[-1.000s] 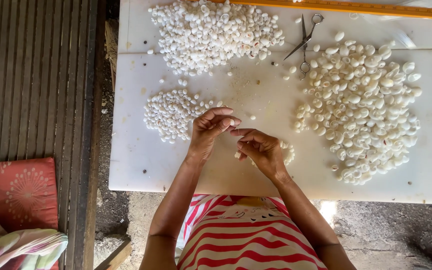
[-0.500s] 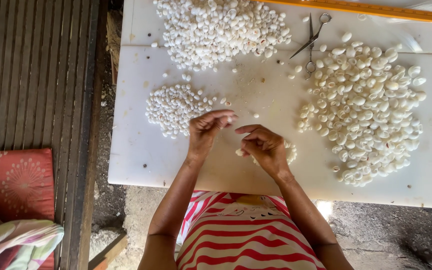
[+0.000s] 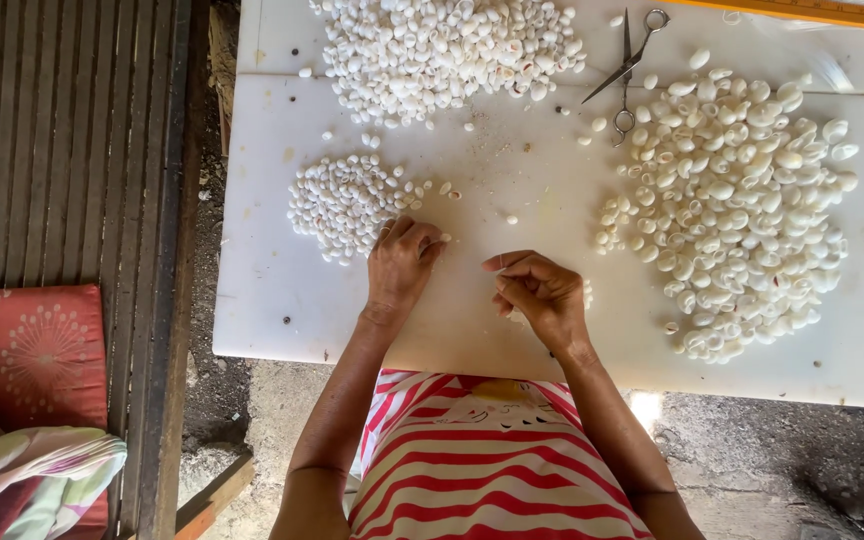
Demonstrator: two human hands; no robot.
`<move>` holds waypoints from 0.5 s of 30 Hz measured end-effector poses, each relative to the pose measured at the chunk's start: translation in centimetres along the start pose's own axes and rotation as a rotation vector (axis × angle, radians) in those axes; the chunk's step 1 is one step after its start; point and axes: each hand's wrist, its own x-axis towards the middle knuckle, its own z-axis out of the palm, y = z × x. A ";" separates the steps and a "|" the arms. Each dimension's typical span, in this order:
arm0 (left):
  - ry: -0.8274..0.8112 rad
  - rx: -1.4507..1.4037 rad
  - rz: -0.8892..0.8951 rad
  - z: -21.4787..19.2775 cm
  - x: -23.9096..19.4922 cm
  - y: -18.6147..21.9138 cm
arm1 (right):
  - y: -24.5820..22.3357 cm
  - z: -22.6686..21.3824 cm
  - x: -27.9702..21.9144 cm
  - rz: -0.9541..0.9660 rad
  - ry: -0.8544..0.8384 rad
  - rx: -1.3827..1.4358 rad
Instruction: Stringing small white shells onto a thread to create a decorative item
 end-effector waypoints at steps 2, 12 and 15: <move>0.009 0.002 0.013 0.1 -0.1 0.0 | 0.0 0.1 -0.2 0.008 -0.010 0.002; -0.056 0.007 0.160 6.1 1.8 2.2 | -0.4 -0.7 -1.5 -0.022 -0.117 0.002; 0.001 0.040 0.292 10.8 5.0 5.3 | -1.0 -1.5 -1.8 -0.044 -0.083 -0.023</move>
